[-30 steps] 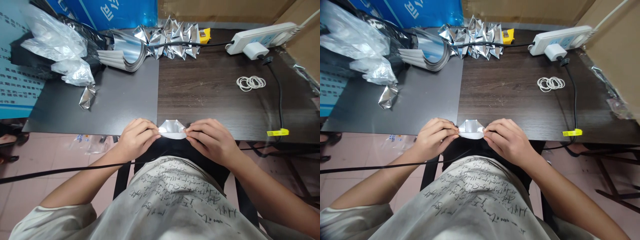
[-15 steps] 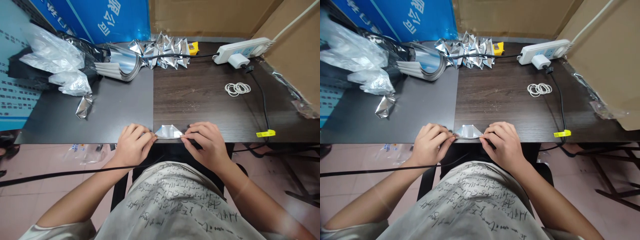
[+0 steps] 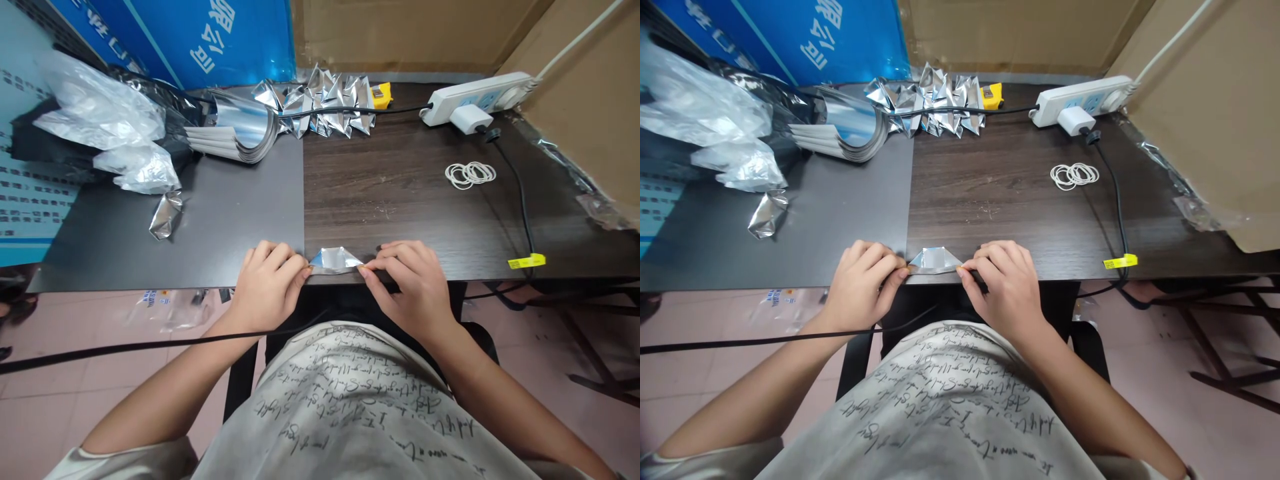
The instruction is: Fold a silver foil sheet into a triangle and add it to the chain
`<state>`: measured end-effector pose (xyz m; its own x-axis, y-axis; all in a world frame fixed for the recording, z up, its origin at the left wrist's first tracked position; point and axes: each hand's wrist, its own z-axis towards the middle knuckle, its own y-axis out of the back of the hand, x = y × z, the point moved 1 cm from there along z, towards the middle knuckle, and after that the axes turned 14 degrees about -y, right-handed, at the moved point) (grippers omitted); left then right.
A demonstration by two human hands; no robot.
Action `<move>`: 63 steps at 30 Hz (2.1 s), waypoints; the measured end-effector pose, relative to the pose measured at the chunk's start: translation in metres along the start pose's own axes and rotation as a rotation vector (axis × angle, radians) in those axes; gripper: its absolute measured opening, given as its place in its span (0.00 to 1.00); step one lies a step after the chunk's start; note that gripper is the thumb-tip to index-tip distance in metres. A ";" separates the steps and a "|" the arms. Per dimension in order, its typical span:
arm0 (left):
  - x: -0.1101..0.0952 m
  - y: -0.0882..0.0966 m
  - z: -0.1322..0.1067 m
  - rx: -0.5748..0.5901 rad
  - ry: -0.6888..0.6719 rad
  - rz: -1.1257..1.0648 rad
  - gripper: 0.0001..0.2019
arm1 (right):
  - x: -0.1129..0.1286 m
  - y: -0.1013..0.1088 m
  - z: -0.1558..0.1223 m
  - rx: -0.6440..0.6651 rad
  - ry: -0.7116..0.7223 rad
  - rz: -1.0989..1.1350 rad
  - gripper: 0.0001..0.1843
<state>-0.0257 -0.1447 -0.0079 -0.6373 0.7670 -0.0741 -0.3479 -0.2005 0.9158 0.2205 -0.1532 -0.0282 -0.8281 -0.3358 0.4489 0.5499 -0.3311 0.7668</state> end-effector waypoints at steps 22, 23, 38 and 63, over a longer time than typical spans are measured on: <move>0.004 0.000 0.003 0.052 -0.044 -0.036 0.08 | -0.004 -0.001 0.005 -0.003 0.061 -0.045 0.06; 0.004 0.001 0.003 0.058 -0.050 -0.030 0.08 | -0.005 0.000 0.005 0.000 0.067 -0.043 0.06; -0.005 0.004 0.008 0.187 0.108 0.024 0.11 | 0.000 0.001 0.008 0.036 -0.045 -0.015 0.09; -0.001 0.006 0.005 0.025 0.089 -0.125 0.07 | -0.009 0.003 0.008 0.090 0.098 0.014 0.05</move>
<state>-0.0237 -0.1434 0.0000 -0.6492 0.7277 -0.2215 -0.4118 -0.0914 0.9067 0.2287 -0.1448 -0.0259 -0.8036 -0.4257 0.4158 0.5453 -0.2470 0.8010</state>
